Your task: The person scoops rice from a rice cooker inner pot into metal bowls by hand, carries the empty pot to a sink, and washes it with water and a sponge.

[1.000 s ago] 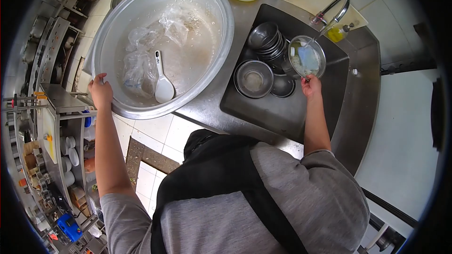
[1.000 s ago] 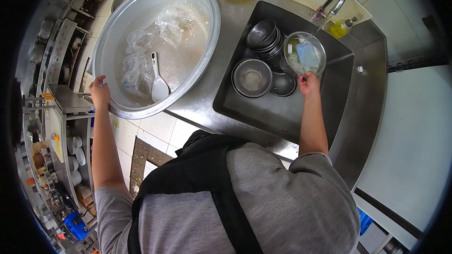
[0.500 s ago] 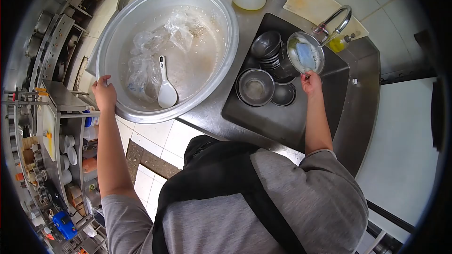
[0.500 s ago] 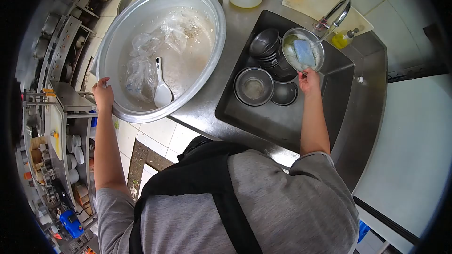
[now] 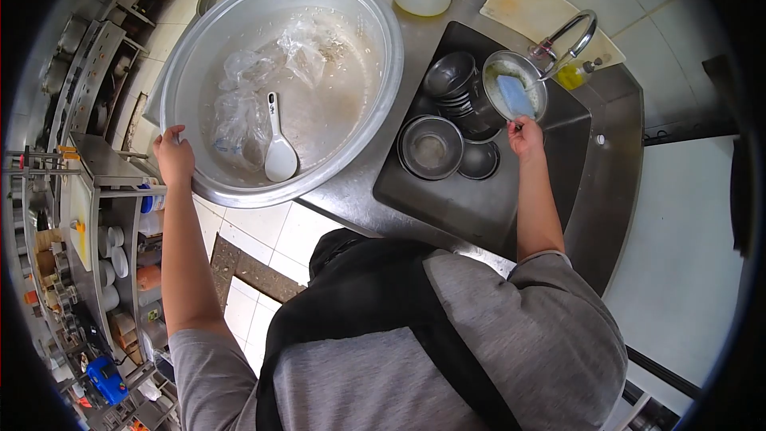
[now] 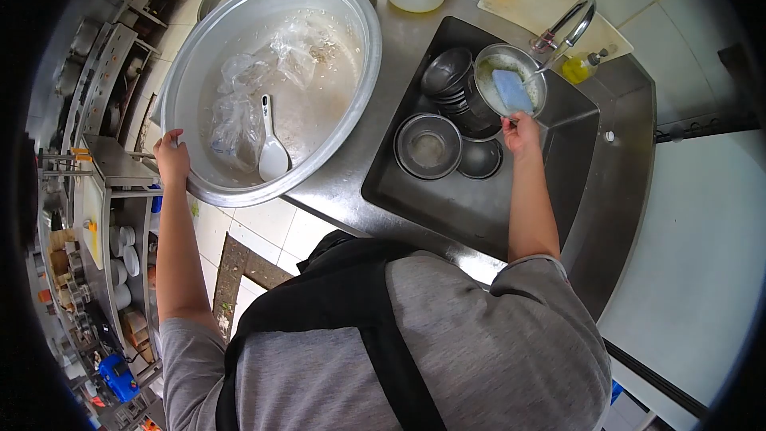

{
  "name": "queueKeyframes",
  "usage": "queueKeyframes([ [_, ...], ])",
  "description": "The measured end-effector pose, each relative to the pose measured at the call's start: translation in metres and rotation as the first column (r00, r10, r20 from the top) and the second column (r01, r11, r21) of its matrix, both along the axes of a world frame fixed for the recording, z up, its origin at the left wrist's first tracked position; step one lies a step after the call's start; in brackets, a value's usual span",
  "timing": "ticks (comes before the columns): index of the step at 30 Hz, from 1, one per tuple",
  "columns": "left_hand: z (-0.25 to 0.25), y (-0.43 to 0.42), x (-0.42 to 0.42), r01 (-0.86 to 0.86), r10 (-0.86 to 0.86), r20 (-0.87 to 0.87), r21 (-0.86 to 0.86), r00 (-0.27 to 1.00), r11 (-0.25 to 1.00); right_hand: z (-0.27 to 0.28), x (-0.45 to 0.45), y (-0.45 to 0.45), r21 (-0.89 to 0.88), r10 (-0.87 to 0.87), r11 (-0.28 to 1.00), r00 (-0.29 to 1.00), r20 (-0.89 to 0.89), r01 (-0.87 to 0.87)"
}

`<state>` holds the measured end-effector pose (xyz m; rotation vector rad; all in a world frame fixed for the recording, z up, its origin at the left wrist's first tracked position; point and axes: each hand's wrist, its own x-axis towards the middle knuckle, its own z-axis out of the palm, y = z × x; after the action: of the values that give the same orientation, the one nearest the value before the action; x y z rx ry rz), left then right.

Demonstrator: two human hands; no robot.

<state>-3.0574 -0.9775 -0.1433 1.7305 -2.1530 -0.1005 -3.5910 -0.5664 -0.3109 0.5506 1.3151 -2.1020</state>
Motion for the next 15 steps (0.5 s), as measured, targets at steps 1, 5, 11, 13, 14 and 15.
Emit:
queueKeyframes([
  [1,-0.0008,-0.0016,0.0007,0.007,-0.006,0.013,-0.017,1.000,1.000,-0.0004,-0.0002,0.0007,-0.001,0.003,1.000,1.000,0.001,-0.003],
  [5,0.0016,0.0019,-0.0014,-0.003,0.004,0.013,-0.018,1.000,1.000,0.0018,0.0038,0.0031,-0.007,-0.008,1.000,1.000,-0.004,0.008],
  [11,0.0008,-0.0024,0.0011,0.010,-0.009,0.010,-0.007,1.000,1.000,-0.0004,0.0042,0.0035,-0.028,-0.024,0.999,1.000,0.000,0.024],
  [13,0.0034,0.0020,-0.0021,0.002,-0.002,-0.054,-0.008,0.999,1.000,0.0010,0.0044,0.0046,-0.030,-0.022,0.999,1.000,-0.001,0.022],
  [14,0.0040,0.0027,-0.0027,0.004,-0.004,-0.055,-0.010,0.998,1.000,0.0013,0.0048,0.0057,-0.030,-0.020,0.999,1.000,0.000,0.020],
  [15,0.0035,0.0024,-0.0030,-0.004,0.003,-0.055,-0.012,0.998,1.000,0.0016,0.0051,0.0069,-0.031,-0.022,0.999,1.000,-0.001,0.022],
])
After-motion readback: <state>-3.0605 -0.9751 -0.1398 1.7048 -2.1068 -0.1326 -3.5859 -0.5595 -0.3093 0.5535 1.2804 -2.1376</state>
